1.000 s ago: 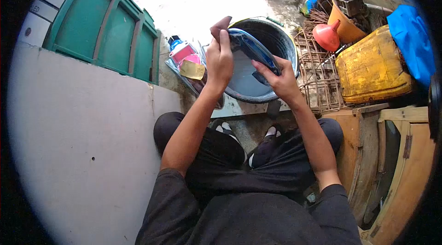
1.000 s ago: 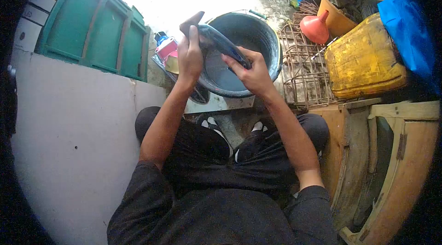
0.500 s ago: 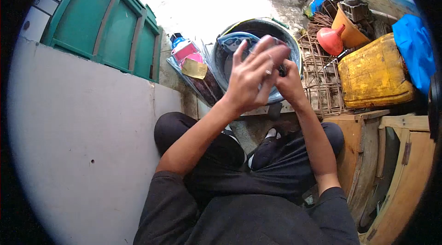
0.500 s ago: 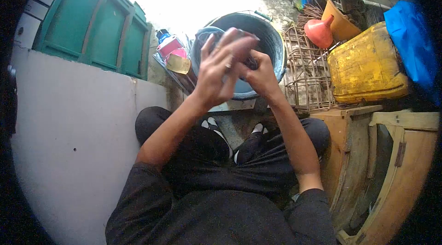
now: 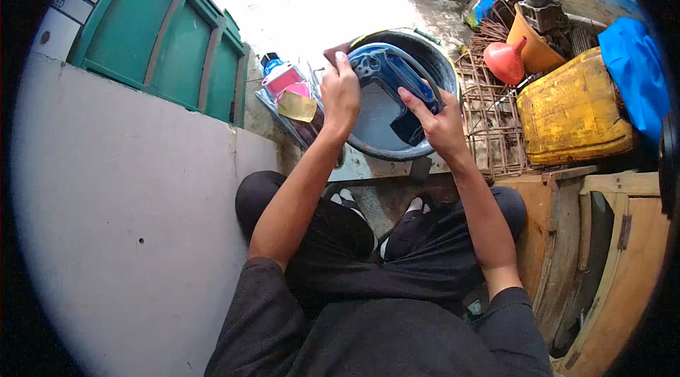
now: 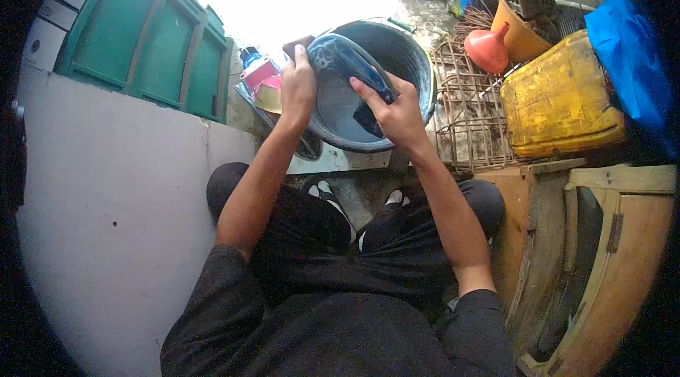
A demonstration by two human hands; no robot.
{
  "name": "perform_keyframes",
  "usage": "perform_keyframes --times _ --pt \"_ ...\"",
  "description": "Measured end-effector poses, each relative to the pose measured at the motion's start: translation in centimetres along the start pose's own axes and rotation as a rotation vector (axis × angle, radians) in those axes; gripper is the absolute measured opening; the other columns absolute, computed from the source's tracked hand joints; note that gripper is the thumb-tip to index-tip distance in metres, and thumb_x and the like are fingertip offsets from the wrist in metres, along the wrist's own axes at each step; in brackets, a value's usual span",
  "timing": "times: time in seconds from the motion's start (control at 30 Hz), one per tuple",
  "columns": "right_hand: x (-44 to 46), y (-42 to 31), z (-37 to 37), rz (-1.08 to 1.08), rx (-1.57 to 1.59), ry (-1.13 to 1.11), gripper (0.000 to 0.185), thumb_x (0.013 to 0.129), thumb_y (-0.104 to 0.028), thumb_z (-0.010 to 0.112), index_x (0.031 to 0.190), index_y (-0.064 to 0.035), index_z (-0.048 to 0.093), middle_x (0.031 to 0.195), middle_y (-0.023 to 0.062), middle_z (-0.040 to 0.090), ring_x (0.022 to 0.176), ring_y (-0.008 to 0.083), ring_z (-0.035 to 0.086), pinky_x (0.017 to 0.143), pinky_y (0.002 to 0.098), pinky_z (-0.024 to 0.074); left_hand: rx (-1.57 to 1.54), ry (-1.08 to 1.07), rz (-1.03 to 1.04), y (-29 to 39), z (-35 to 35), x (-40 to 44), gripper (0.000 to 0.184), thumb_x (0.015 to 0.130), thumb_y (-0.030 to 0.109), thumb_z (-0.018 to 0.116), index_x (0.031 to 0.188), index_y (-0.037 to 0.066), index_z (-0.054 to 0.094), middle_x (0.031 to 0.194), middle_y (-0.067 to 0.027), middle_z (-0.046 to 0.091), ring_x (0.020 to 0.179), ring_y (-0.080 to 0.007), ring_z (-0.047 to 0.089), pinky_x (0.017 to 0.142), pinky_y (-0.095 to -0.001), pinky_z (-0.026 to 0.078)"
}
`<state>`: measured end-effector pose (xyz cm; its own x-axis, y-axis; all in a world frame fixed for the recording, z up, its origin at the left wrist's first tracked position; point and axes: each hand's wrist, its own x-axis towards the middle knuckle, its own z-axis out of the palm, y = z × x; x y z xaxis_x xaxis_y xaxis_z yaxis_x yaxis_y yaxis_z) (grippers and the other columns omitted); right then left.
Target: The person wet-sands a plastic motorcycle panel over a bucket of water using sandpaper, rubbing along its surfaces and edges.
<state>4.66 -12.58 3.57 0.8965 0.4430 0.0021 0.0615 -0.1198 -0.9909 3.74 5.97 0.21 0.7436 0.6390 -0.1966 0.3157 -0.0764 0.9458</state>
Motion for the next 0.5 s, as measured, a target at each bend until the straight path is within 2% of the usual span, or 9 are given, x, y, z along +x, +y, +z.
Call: perform_keyframes --times 0.03,0.13,0.17,0.23,0.27,0.3,0.4,0.43,0.5 --pt "-0.1 -0.1 0.1 0.004 0.011 -0.011 0.026 0.092 -0.020 0.072 0.109 0.0003 0.070 0.089 0.0004 0.069 0.080 0.0060 0.059 0.072 0.0215 0.0480 0.002 -0.004 -0.002 -0.3 0.1 -0.1 0.048 0.105 0.030 0.034 0.126 -0.005 0.058 0.112 -0.0253 0.067 0.107 -0.0358 0.064 0.095 -0.0411 0.045" --pt "-0.1 -0.3 0.5 -0.040 0.034 0.017 0.025 0.093 -0.019 0.071 0.110 -0.0004 0.071 0.087 -0.0013 0.068 0.077 0.0049 0.057 0.069 0.0211 0.0466 -0.207 0.044 0.359 0.3 0.4 -1.4 0.043 0.105 0.027 0.036 0.127 -0.004 0.057 0.113 -0.0268 0.065 0.111 -0.0413 0.060 0.102 -0.0438 0.040" --pt "-0.1 -0.3 0.5 -0.072 0.066 0.054 0.025 0.094 -0.019 0.070 0.111 -0.0006 0.071 0.083 -0.0029 0.067 0.074 0.0041 0.056 0.066 0.0211 0.0457 -0.209 0.044 0.360 0.4 0.3 -1.8 0.043 0.105 0.027 0.036 0.127 -0.004 0.057 0.113 -0.0268 0.065 0.111 -0.0413 0.060 0.102 -0.0438 0.040" --pt "0.1 -0.2 0.3 -0.087 0.121 0.079 0.025 0.094 -0.019 0.070 0.110 -0.0007 0.071 0.084 -0.0022 0.068 0.075 0.0044 0.057 0.067 0.0212 0.0465 -0.058 -0.070 0.775 1.0 0.0 -2.6 0.042 0.105 0.026 0.038 0.127 -0.004 0.057 0.113 -0.0276 0.065 0.113 -0.0424 0.058 0.107 -0.0468 0.034" --pt "0.1 -0.1 0.3 -0.102 0.175 0.100 0.024 0.093 -0.018 0.070 0.110 -0.0008 0.072 0.085 -0.0016 0.069 0.076 0.0048 0.058 0.068 0.0213 0.0473 -0.023 -0.098 0.750 1.5 -0.6 -2.4 0.042 0.104 0.025 0.038 0.128 -0.004 0.056 0.113 -0.0283 0.065 0.113 -0.0439 0.058 0.109 -0.0499 0.029" --pt "-0.1 -0.1 0.2 -0.099 0.175 0.097 0.024 0.093 -0.018 0.070 0.110 -0.0008 0.072 0.085 -0.0016 0.069 0.076 0.0048 0.058 0.068 0.0213 0.0473 0.110 -0.094 0.470 1.3 -0.9 -1.7 0.045 0.105 0.028 0.038 0.129 -0.004 0.056 0.112 -0.0281 0.065 0.113 -0.0418 0.059 0.107 -0.0469 0.034" --pt "-0.1 -0.4 -0.3 -0.089 0.089 0.031 0.022 0.092 -0.017 0.071 0.108 -0.0015 0.073 0.089 0.0005 0.070 0.079 0.0063 0.059 0.070 0.0226 0.0473 -0.142 -0.010 0.229 0.9 -1.3 0.8 0.050 0.106 0.034 0.036 0.133 -0.005 0.054 0.116 -0.0271 0.064 0.115 -0.0342 0.060 0.099 -0.0384 0.042" --pt "-0.1 -0.5 -0.3 -0.094 0.090 0.030 0.022 0.092 -0.017 0.071 0.108 -0.0015 0.073 0.089 0.0005 0.070 0.079 0.0063 0.059 0.070 0.0226 0.0473 -0.143 -0.007 0.233 1.0 -1.3 0.5 0.050 0.106 0.034 0.036 0.133 -0.005 0.054 0.116 -0.0271 0.064 0.115 -0.0342 0.060 0.099 -0.0384 0.042" --pt "-0.3 -0.9 -0.3 -0.122 0.130 0.047 0.022 0.092 -0.017 0.071 0.108 -0.0017 0.073 0.089 0.0008 0.071 0.079 0.0065 0.059 0.072 0.0230 0.0472 -0.167 -0.020 0.539 1.5 -1.2 -1.2 0.050 0.106 0.033 0.036 0.134 -0.004 0.053 0.119 -0.0262 0.064 0.114 -0.0344 0.061 0.099 -0.0394 0.043"
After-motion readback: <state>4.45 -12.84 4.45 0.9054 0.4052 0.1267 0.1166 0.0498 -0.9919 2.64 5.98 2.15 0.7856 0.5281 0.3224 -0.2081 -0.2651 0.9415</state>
